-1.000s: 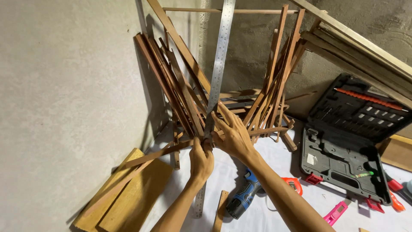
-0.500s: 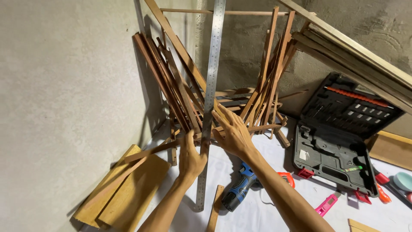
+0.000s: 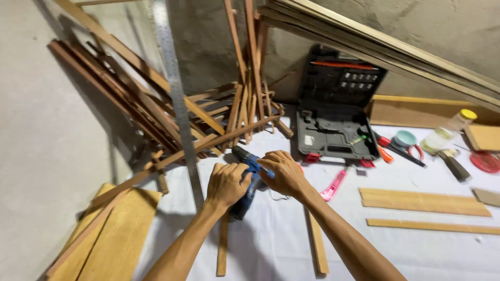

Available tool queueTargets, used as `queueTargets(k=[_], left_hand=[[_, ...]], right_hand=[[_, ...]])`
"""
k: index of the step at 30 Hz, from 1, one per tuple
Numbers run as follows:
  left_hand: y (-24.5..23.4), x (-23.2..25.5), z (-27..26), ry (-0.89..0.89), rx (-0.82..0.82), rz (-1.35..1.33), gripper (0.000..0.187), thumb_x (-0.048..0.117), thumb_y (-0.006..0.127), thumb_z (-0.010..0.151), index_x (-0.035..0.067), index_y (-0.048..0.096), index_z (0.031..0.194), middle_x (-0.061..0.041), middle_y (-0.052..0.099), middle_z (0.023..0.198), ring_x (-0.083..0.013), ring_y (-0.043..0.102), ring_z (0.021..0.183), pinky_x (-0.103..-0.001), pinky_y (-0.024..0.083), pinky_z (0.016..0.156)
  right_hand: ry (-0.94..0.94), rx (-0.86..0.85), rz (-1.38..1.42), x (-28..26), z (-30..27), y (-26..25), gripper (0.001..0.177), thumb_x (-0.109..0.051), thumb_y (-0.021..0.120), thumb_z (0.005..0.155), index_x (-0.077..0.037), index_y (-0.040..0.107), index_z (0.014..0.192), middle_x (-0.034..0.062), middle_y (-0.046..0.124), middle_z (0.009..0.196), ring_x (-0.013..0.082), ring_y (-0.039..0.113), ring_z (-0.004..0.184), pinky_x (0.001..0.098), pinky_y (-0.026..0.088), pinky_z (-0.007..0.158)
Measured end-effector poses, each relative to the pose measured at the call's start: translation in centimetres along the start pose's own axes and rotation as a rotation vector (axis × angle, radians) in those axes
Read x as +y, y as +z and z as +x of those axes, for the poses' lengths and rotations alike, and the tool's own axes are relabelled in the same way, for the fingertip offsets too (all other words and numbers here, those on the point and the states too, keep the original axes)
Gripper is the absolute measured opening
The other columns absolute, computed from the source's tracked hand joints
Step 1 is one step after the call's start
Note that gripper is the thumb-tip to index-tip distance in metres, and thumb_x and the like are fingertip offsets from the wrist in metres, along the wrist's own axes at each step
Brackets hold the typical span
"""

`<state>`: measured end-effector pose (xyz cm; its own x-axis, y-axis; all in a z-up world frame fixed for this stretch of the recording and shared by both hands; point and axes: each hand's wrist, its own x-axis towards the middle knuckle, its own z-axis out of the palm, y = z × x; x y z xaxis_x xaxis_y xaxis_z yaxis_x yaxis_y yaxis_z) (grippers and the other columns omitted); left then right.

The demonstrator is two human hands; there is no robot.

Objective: Measuring and assembling wooden pieces for a project.

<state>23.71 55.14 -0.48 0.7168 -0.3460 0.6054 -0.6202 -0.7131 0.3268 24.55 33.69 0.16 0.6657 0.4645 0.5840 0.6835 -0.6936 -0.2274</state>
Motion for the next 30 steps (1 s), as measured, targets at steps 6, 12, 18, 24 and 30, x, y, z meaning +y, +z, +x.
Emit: queueTargets(k=[6, 12, 18, 24, 30], left_hand=[[6.7, 6.9, 1.4, 0.252, -0.145, -0.107, 0.022, 0.029, 0.075, 0.082, 0.010, 0.072, 0.092, -0.011, 0.069, 0.082, -0.0296, 0.066, 0.082, -0.044, 0.043, 0.077], [15.0, 15.8, 1.0, 0.458, -0.481, -0.216, 0.025, 0.031, 0.075, 0.084, 0.011, 0.073, 0.098, -0.009, 0.070, 0.085, -0.0296, 0.066, 0.081, -0.043, 0.044, 0.079], [20.0, 24.9, 0.1, 0.600, -0.658, -0.283, 0.026, 0.033, 0.073, 0.086, 0.011, 0.073, 0.100, -0.010, 0.070, 0.093, -0.0293, 0.067, 0.086, -0.044, 0.043, 0.081], [22.9, 31.4, 0.9, 0.573, -0.757, -0.240, 0.028, 0.035, 0.074, 0.087, 0.011, 0.073, 0.103, -0.010, 0.069, 0.095, -0.0289, 0.066, 0.089, -0.044, 0.043, 0.083], [27.5, 34.5, 1.6, 0.411, -0.622, -0.213, 0.027, 0.029, 0.080, 0.082, 0.009, 0.073, 0.099, -0.011, 0.068, 0.093, -0.0296, 0.064, 0.097, -0.045, 0.044, 0.087]], right_hand=[[0.215, -0.002, -0.141, 3.0, -11.4, -5.7, 0.033, -0.020, 0.077, 0.083, -0.005, 0.072, 0.113, 0.0132, 0.071, 0.107, 0.0320, 0.062, 0.112, 0.0449, 0.046, 0.097], [0.471, 0.026, -0.234, 3.3, -23.6, -11.6, 0.030, -0.020, 0.076, 0.085, -0.008, 0.073, 0.112, 0.0105, 0.071, 0.105, 0.0291, 0.063, 0.109, 0.0430, 0.047, 0.097], [0.627, -0.011, -0.295, 3.9, -33.4, -15.6, 0.030, -0.021, 0.077, 0.085, -0.007, 0.074, 0.112, 0.0111, 0.071, 0.104, 0.0303, 0.064, 0.107, 0.0437, 0.047, 0.098], [0.661, -0.113, -0.320, 8.0, -39.3, -20.1, 0.029, -0.020, 0.077, 0.084, -0.007, 0.075, 0.110, 0.0119, 0.072, 0.105, 0.0295, 0.066, 0.108, 0.0440, 0.047, 0.101], [0.632, -0.162, -0.302, 14.5, -42.9, -26.0, 0.030, -0.019, 0.080, 0.081, -0.007, 0.075, 0.108, 0.0075, 0.073, 0.102, 0.0262, 0.065, 0.101, 0.0419, 0.050, 0.092]])
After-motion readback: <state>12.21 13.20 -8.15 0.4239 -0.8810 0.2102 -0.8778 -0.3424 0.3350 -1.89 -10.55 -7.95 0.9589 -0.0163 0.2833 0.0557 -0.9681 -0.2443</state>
